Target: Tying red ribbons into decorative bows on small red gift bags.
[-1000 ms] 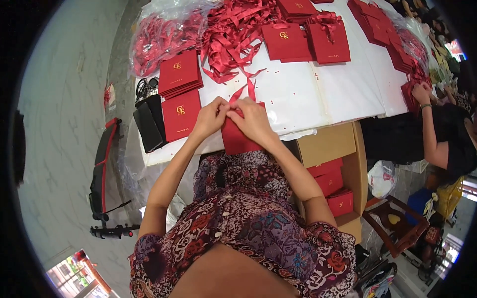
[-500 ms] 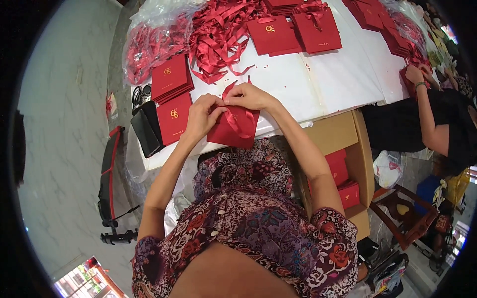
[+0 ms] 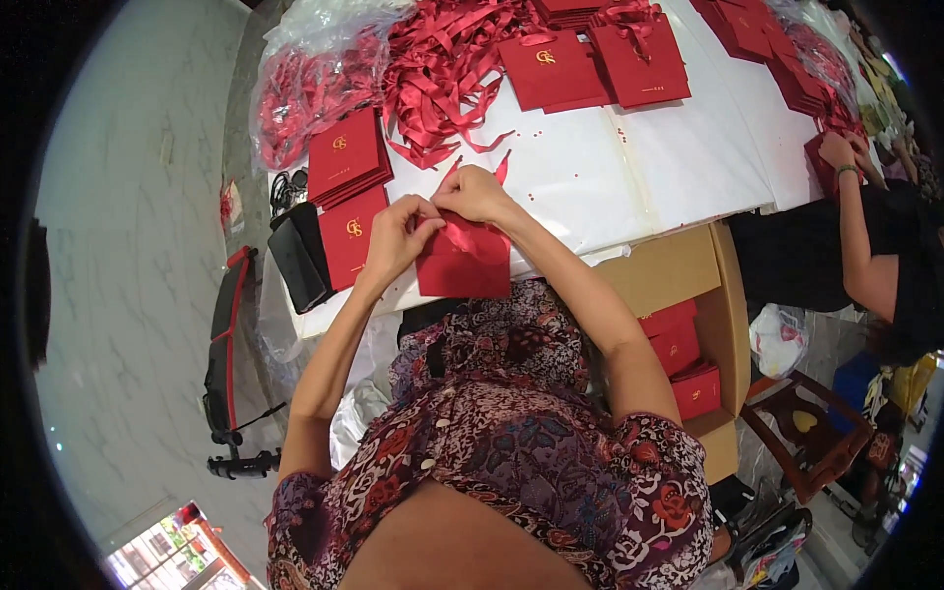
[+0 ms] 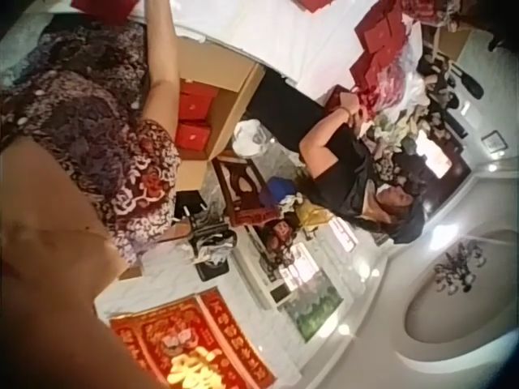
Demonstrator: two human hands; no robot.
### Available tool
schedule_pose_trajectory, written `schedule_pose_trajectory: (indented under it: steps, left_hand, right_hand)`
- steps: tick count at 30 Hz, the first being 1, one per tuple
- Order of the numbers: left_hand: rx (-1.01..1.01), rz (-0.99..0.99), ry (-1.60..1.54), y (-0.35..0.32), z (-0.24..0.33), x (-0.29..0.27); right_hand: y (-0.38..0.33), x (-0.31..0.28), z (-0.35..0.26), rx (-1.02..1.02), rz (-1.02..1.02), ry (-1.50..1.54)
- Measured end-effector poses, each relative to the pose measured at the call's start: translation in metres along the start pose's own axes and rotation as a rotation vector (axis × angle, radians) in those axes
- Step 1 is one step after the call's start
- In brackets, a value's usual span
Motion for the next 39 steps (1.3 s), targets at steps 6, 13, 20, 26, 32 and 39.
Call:
schedule_pose_trajectory:
  steps: [6,13,20,26,32,39]
  left_hand:
    - [-0.231,-0.114,-0.001,-0.014,0.008,0.006]
    - [-0.124,0.211,0.096,0.007,-0.018,-0.003]
    - [-0.237,0.136,0.298,0.027,-0.038,0.04]
    - [-0.389,0.156,-0.058,0.021,-0.049,0.037]
    - [-0.472,0.09,-0.701,0.014,-0.05,0.038]
    - [-0.561,-0.131,-0.814,0.015,-0.038,0.024]
  right_hand:
    - [-0.004,-0.023,0.008,-0.104,0.249,-0.099]
    - [-0.049,-0.076,-0.012,-0.073,0.411,-0.3]
    - [-0.028,-0.027,-0.014,0.079,0.402,-0.715]
    - [-0.034,-0.03,-0.011,-0.164,0.451,-0.74]
    - [-0.038,-0.018,-0.003,-0.13,0.217,0.14]
    - [-0.046,-0.016,-0.031,-0.014,-0.017,0.2]
Point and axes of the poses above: each hand's wrist, its own y-axis towards the middle knuckle, its own x-axis out of the palm, z = x × y, the point moved 3 cm from there along y, towards the middle knuckle, and after that the axes turned 1 degree about -x, right-handed, at the moved point
